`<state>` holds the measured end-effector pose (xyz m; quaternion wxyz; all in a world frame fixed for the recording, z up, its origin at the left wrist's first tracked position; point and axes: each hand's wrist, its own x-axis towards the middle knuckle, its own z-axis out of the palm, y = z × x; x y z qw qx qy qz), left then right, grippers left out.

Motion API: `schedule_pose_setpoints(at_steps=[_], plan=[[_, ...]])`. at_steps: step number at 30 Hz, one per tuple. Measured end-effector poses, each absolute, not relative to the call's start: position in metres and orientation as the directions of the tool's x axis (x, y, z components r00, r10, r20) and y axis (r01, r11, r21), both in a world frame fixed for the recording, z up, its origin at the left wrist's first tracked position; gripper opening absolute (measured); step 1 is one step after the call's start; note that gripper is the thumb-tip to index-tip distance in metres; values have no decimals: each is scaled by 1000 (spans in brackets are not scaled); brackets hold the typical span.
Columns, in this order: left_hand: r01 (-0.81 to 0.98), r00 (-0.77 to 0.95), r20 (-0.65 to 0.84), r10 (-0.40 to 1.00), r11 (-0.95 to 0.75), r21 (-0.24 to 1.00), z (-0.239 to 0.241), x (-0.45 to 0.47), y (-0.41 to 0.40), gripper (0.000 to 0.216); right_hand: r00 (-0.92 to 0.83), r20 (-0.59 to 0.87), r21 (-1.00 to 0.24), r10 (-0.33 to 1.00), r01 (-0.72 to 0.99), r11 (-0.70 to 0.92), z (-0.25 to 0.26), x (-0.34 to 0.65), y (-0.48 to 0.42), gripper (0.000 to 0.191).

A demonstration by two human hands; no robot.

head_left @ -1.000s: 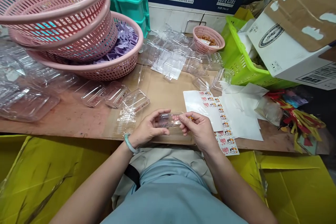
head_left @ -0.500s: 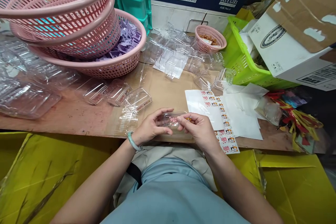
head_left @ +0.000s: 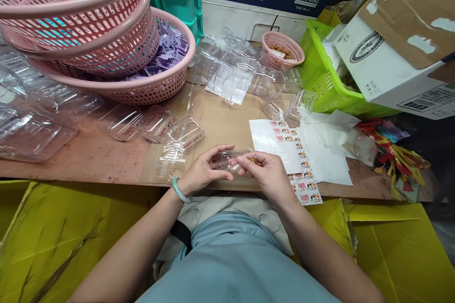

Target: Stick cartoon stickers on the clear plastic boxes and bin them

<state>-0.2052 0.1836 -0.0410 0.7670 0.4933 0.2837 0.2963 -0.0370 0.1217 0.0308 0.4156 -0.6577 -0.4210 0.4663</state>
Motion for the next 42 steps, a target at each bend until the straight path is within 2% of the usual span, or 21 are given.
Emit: schedule_pose_setpoints(at_steps=[18, 28, 32, 35, 37, 40, 42], plan=[[-190, 657, -142, 740, 346, 919, -40, -204, 184, 73, 210, -266, -934, 941, 186, -306, 32, -38, 124, 31], [-191, 659, -133, 741, 335, 923, -36, -204, 185, 73, 231, -249, -909, 941, 278, -309, 31, -39, 125, 23], [-119, 581, -145, 801, 259, 959, -29, -199, 183, 50, 217, -215, -910, 952, 309, -276, 31, -40, 127, 23], [-67, 515, -145, 845, 209, 976, -26, -195, 181, 41, 204, -147, -897, 968, 385, -217, 30, -42, 125, 21], [-71, 503, -138, 853, 200, 977, -26, -193, 180, 41, 218, -31, -859, 975, 493, -138, 27, -44, 121, 18], [-90, 500, -132, 856, 203, 975, -29, -192, 180, 41, 201, 190, -723, 961, 690, -1, 21, -46, 116, 15], [-101, 498, -135, 856, 212, 972, -31, -192, 180, 41, 157, 275, -647, 948, 760, 62, 15, -46, 114, 16]])
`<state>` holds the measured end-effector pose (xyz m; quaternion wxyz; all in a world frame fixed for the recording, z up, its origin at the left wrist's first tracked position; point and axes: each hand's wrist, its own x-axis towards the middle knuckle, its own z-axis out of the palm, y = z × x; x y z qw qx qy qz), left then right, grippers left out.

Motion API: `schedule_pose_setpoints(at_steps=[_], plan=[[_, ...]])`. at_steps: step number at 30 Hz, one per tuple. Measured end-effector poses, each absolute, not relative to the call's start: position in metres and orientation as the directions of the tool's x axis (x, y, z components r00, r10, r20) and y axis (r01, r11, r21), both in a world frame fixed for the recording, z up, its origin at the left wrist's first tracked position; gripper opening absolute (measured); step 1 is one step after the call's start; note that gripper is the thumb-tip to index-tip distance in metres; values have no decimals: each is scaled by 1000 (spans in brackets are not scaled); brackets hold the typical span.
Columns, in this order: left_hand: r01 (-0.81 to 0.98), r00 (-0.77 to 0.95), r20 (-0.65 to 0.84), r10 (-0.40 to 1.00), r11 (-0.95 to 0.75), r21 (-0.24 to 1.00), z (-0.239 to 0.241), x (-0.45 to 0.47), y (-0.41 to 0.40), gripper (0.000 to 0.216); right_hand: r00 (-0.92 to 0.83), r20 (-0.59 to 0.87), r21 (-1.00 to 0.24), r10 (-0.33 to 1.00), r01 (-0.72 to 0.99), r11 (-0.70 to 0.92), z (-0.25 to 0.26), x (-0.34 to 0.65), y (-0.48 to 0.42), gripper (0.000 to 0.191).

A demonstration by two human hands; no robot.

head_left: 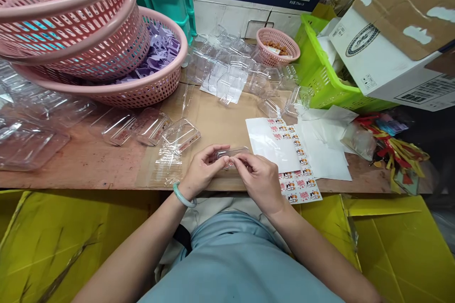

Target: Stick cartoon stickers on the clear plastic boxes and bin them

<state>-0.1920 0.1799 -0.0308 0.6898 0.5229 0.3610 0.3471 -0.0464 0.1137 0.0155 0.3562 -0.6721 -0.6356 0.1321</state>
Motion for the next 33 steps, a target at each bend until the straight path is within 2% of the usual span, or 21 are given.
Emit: schedule_pose_setpoints(at_steps=[10, 15, 21, 28, 33], plan=[[-121, 471, -103, 876, 180, 976, -37, -190, 177, 38, 93, 394, -612, 914, 769, 185, 0, -41, 111, 14], [-99, 462, -97, 881, 160, 982, -37, -189, 176, 38, 108, 415, -616, 903, 764, 192, -5, -40, 110, 13], [-109, 462, -92, 882, 159, 981, -38, -189, 176, 39, 118, 467, -558, 876, 808, 189, -8, -39, 112, 13], [-95, 452, -84, 888, 142, 985, -41, -189, 174, 41, 158, 420, -619, 894, 770, 154, -8, -39, 111, 13], [-91, 435, -114, 893, 169, 981, -36, -189, 173, 43, 332, 318, -721, 888, 693, -1, -8, -27, 109, 17]])
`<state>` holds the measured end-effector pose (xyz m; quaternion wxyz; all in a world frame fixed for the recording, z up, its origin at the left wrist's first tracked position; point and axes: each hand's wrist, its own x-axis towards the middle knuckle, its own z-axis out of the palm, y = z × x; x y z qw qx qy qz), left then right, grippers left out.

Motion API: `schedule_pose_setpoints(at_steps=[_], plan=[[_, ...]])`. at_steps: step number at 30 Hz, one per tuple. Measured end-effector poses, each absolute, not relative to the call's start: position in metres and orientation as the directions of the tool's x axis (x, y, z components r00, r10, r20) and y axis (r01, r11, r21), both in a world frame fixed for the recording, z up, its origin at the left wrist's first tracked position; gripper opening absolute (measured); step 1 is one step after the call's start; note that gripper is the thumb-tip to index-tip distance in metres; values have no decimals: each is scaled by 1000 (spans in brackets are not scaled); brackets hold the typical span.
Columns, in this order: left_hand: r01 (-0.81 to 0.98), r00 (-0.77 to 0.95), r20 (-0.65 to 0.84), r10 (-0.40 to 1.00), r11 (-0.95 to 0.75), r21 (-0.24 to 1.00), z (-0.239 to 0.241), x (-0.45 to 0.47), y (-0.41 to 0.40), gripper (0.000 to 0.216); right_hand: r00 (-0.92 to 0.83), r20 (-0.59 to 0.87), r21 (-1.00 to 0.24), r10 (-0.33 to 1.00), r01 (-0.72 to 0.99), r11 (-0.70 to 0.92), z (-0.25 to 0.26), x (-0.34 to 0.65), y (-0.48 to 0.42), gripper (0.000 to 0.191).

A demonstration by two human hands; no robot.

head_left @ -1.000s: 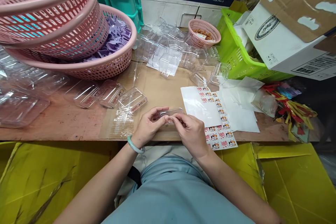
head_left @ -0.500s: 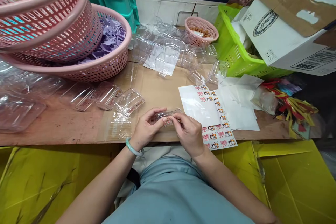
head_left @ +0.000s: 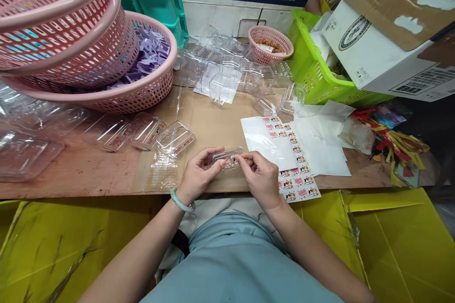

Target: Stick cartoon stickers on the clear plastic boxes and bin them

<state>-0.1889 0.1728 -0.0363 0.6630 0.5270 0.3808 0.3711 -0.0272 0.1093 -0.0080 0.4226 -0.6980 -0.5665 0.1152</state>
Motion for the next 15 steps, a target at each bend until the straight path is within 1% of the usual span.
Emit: schedule_pose_setpoints(at_steps=[4, 7, 8, 10, 11, 12, 15], plan=[[-89, 416, -129, 900, 181, 979, -34, -189, 174, 44, 527, 221, -812, 820, 566, -145, -7, -8, 108, 20], [-78, 413, -119, 903, 165, 983, -34, -188, 174, 43, 565, 173, -864, 807, 480, -152, -4, -13, 108, 20], [-75, 411, -111, 905, 155, 985, -34, -188, 174, 43, 552, 162, -862, 818, 482, -155, -4, -19, 108, 28], [-79, 403, -90, 911, 132, 988, -34, -189, 173, 42, 490, 129, -840, 862, 515, -167, -6, -33, 111, 54], [-85, 399, -82, 913, 126, 988, -35, -189, 172, 41, 454, 101, -830, 885, 529, -176, -9, -39, 113, 61], [-91, 401, -79, 913, 126, 988, -35, -190, 171, 42, 421, 75, -829, 904, 531, -178, -12, -43, 114, 62], [-106, 417, -81, 905, 137, 985, -37, -191, 170, 42, 378, 33, -878, 925, 453, -153, -22, -39, 115, 43]])
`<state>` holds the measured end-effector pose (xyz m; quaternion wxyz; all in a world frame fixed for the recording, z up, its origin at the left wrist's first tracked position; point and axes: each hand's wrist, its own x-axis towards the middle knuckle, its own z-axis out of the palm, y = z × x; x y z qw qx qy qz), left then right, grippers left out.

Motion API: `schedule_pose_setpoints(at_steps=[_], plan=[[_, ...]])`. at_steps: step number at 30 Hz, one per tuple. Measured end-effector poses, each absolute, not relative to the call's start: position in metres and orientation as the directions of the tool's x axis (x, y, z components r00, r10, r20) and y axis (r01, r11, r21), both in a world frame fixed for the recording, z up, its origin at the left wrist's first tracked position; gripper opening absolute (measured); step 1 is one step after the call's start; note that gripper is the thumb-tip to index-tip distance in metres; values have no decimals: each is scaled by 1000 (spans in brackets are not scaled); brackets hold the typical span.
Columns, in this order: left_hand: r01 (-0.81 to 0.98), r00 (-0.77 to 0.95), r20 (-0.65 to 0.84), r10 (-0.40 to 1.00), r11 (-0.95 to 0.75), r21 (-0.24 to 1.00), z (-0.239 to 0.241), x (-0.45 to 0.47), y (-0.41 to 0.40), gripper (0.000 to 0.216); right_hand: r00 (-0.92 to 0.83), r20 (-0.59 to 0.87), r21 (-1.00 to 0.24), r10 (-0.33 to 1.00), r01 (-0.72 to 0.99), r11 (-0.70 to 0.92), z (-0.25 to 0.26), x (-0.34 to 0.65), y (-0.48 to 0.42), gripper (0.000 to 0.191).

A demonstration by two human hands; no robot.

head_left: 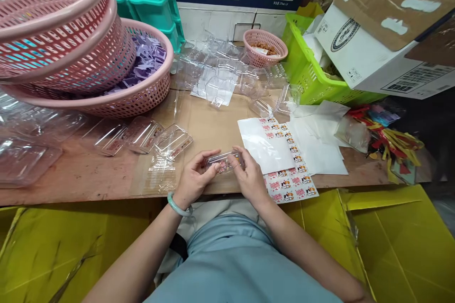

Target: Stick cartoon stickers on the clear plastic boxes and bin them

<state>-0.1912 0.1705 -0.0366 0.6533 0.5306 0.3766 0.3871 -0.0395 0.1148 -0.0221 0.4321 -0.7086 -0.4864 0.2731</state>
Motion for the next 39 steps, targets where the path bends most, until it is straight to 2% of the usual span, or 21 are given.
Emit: schedule_pose_setpoints(at_steps=[4, 9, 12, 14, 16, 18, 22, 24, 27, 31, 34, 36, 37, 39], plan=[[-107, 418, -67, 906, 122, 987, -39, -190, 167, 40, 370, -34, -943, 928, 295, -152, -28, -25, 110, 44], [-136, 393, -46, 918, 108, 985, -39, -193, 155, 40, 249, -12, -951, 968, 296, -88, -28, -27, 108, 50], [-57, 377, 48, 925, -29, 998, -39, -212, 150, 34, 76, 13, -961, 997, 278, -9, -28, -33, 115, 41], [67, 336, 175, 925, -209, 976, -40, -232, 147, 33, -49, 50, -951, 998, 302, 63, -26, -38, 122, 38], [242, 272, 335, 902, -401, 883, -44, -256, 145, 40, -138, 118, -910, 983, 382, 163, -25, -47, 130, 37], [422, 214, 491, 845, -533, 733, -49, -279, 146, 53, -191, 221, -823, 956, 490, 288, -27, -59, 138, 37], [669, 196, 649, 735, -585, 460, -59, -311, 159, 69, -267, 379, -640, 886, 616, 459, -35, -83, 151, 37], [725, 178, 663, 727, -552, 411, -61, -317, 169, 69, -303, 404, -584, 863, 640, 499, -36, -90, 153, 37], [750, 169, 632, 756, -515, 415, -61, -316, 182, 73, -347, 394, -507, 851, 690, 516, -31, -86, 149, 38], [767, 184, 629, 756, -510, 389, -57, -304, 178, 87, -301, 280, -418, 912, 817, 397, -10, -37, 123, 45], [708, 128, 638, 760, -520, 478, -50, -286, 162, 87, -218, 150, -315, 965, 914, 255, -2, 22, 91, 65], [536, 142, 536, 832, -520, 665, -44, -262, 152, 67, -153, 101, -243, 983, 955, 173, -5, 57, 73, 74], [411, 187, 415, 890, -455, 790, -41, -247, 147, 53, -129, 104, -215, 986, 965, 149, -8, 69, 67, 75], [166, 355, 60, 933, -126, 978, -33, -211, 141, 33, -118, 160, -183, 980, 972, 147, -15, 81, 62, 64]])
